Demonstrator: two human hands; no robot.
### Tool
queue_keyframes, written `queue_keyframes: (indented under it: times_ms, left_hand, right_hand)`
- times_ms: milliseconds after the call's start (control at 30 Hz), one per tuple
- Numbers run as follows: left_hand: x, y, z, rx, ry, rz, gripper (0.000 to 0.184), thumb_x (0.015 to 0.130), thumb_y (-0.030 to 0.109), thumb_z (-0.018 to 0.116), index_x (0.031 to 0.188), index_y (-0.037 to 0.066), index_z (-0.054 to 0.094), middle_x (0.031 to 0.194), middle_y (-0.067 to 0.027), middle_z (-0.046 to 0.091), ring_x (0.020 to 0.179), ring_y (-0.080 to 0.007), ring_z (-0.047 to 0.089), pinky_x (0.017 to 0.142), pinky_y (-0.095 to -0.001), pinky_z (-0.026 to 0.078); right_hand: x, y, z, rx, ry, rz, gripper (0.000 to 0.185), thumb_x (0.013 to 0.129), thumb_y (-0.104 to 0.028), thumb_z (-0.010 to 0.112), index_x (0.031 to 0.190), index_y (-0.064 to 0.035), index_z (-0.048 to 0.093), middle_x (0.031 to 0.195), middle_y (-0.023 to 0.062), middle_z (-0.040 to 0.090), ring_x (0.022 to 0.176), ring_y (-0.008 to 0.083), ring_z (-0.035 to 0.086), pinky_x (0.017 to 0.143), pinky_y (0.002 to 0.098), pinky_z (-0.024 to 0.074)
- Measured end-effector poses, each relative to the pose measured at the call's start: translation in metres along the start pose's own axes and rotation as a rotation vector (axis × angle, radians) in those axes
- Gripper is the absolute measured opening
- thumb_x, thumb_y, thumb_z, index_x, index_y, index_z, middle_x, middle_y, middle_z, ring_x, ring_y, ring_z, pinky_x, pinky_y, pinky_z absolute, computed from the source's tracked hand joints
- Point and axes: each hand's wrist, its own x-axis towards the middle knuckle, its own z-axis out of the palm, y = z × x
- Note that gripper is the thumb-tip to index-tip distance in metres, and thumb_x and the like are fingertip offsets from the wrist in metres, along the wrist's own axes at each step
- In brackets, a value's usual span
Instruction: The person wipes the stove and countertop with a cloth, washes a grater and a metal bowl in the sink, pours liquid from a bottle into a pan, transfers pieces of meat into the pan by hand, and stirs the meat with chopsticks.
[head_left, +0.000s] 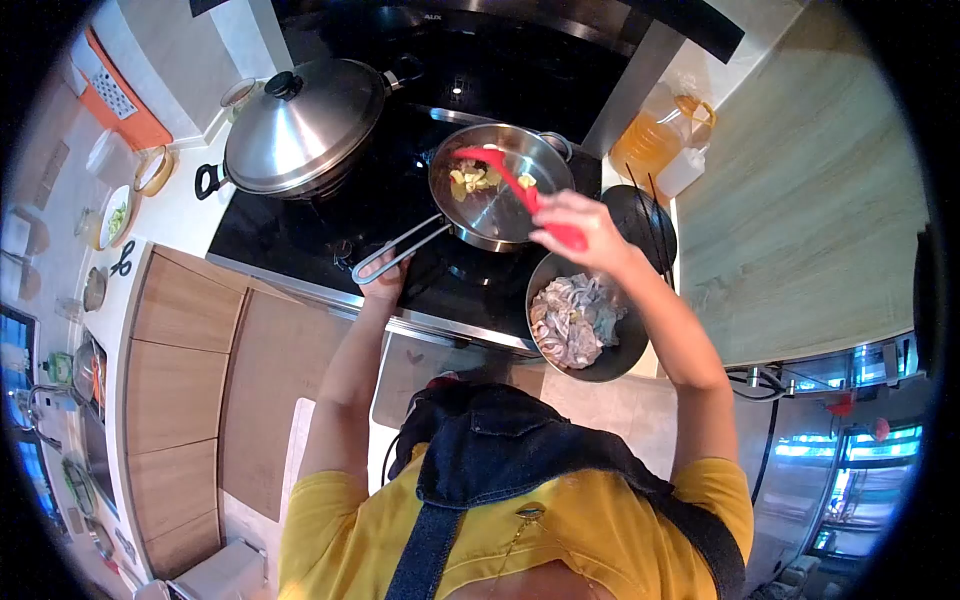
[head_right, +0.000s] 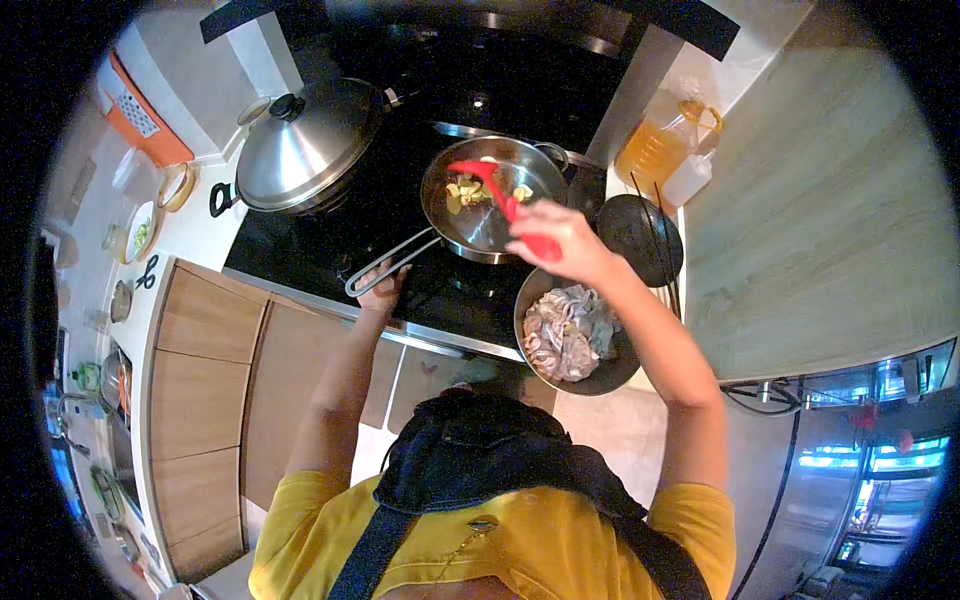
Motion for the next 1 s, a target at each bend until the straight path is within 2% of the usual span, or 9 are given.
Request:
queue_keyframes:
  times_ms: [100, 167, 300, 367, 433, 600, 700, 800, 1000]
  left_hand:
    - [-0.002, 0.003, -0.004, 0.012, -0.097, -0.086, 0.05, 0.077, 0.057, 0.05, 0.101, 0.015, 0.061, 0.082, -0.0164, 0.063, 0.071, -0.0321, 0.062, 0.062, -0.0407, 0.05]
    - [-0.005, 0.003, -0.002, -0.104, -0.048, -0.132, 0.041, 0.073, 0.045, 0.061, 0.096, 0.01, 0.062, 0.077, -0.0129, 0.064, 0.069, -0.0312, 0.061, 0.061, -0.0409, 0.05]
    - [-0.01, -0.003, 0.008, -0.182, 0.103, -0.079, 0.042, 0.072, 0.044, 0.063, 0.092, 0.007, 0.062, 0.072, -0.0149, 0.062, 0.063, -0.032, 0.061, 0.057, -0.0404, 0.049]
    - [-0.01, -0.003, 0.01, -0.213, 0.16, -0.069, 0.043, 0.072, 0.045, 0.064, 0.087, 0.005, 0.062, 0.069, -0.0154, 0.062, 0.06, -0.0322, 0.06, 0.055, -0.0405, 0.049]
    - [-0.009, -0.002, 0.007, -0.189, 0.202, -0.047, 0.043, 0.071, 0.045, 0.065, 0.085, 0.005, 0.062, 0.067, -0.015, 0.061, 0.057, -0.0323, 0.059, 0.054, -0.0395, 0.049]
    - [-0.012, -0.003, 0.003, -0.241, 0.126, -0.106, 0.046, 0.07, 0.047, 0.066, 0.086, 0.005, 0.062, 0.069, -0.0159, 0.062, 0.061, -0.0327, 0.06, 0.055, -0.04, 0.049]
    - [-0.015, -0.009, 0.014, -0.203, 0.079, -0.136, 0.047, 0.069, 0.048, 0.066, 0.089, 0.005, 0.062, 0.07, -0.0161, 0.062, 0.063, -0.0327, 0.06, 0.057, -0.0405, 0.049]
    - [-0.018, -0.018, 0.039, -0.294, 0.102, -0.148, 0.049, 0.069, 0.049, 0.065, 0.093, 0.006, 0.062, 0.07, -0.0158, 0.062, 0.063, -0.0327, 0.06, 0.057, -0.0404, 0.049]
    - [-0.016, -0.007, 0.014, -0.195, 0.027, -0.15, 0.052, 0.069, 0.049, 0.065, 0.099, 0.007, 0.06, 0.071, -0.0158, 0.062, 0.063, -0.0326, 0.06, 0.058, -0.0408, 0.049]
  right_hand:
    - [-0.018, -0.037, -0.025, -0.099, -0.181, -0.059, 0.019, 0.067, -0.004, 0.071, 0.084, -0.003, 0.062, 0.092, 0.0155, 0.059, 0.081, 0.0278, 0.061, 0.069, 0.0329, 0.0499]
    - [-0.021, -0.069, -0.051, -0.128, -0.166, -0.028, 0.021, 0.065, -0.002, 0.07, 0.084, -0.0027, 0.061, 0.096, 0.0154, 0.059, 0.08, 0.0289, 0.061, 0.069, 0.0345, 0.0498]
    - [-0.014, -0.104, -0.085, -0.051, -0.283, -0.019, 0.023, 0.064, -0.001, 0.07, 0.085, -0.0021, 0.061, 0.099, 0.0155, 0.059, 0.081, 0.0296, 0.061, 0.069, 0.0347, 0.0498]
    - [-0.011, -0.099, -0.075, 0.0, -0.349, -0.017, 0.03, 0.059, -0.001, 0.066, 0.088, -0.0035, 0.06, 0.099, 0.0173, 0.056, 0.089, 0.0359, 0.057, 0.074, 0.0378, 0.0492]
    - [-0.016, -0.075, -0.055, -0.067, -0.315, -0.011, 0.027, 0.061, 0.001, 0.067, 0.087, -0.0032, 0.06, 0.096, 0.0167, 0.058, 0.087, 0.0331, 0.059, 0.074, 0.0363, 0.0494]
    - [-0.011, -0.028, -0.036, -0.214, 0.217, 0.087, 0.019, 0.066, 0.001, 0.069, 0.083, -0.0033, 0.061, 0.086, 0.0151, 0.061, 0.078, 0.0277, 0.061, 0.067, 0.0334, 0.05]
    - [-0.018, -0.021, -0.033, -0.285, 0.224, 0.151, 0.02, 0.066, 0.002, 0.068, 0.084, -0.0033, 0.061, 0.083, 0.0142, 0.062, 0.077, 0.0264, 0.062, 0.066, 0.033, 0.0498]
    - [-0.028, -0.054, -0.033, -0.166, 0.136, 0.146, 0.022, 0.064, 0.004, 0.068, 0.083, -0.0035, 0.061, 0.084, 0.0133, 0.062, 0.077, 0.0267, 0.061, 0.066, 0.033, 0.0498]
    - [-0.03, -0.099, -0.046, -0.18, -0.06, 0.112, 0.023, 0.065, 0.001, 0.067, 0.086, -0.0038, 0.061, 0.093, 0.0144, 0.06, 0.079, 0.0298, 0.061, 0.067, 0.0331, 0.0499]
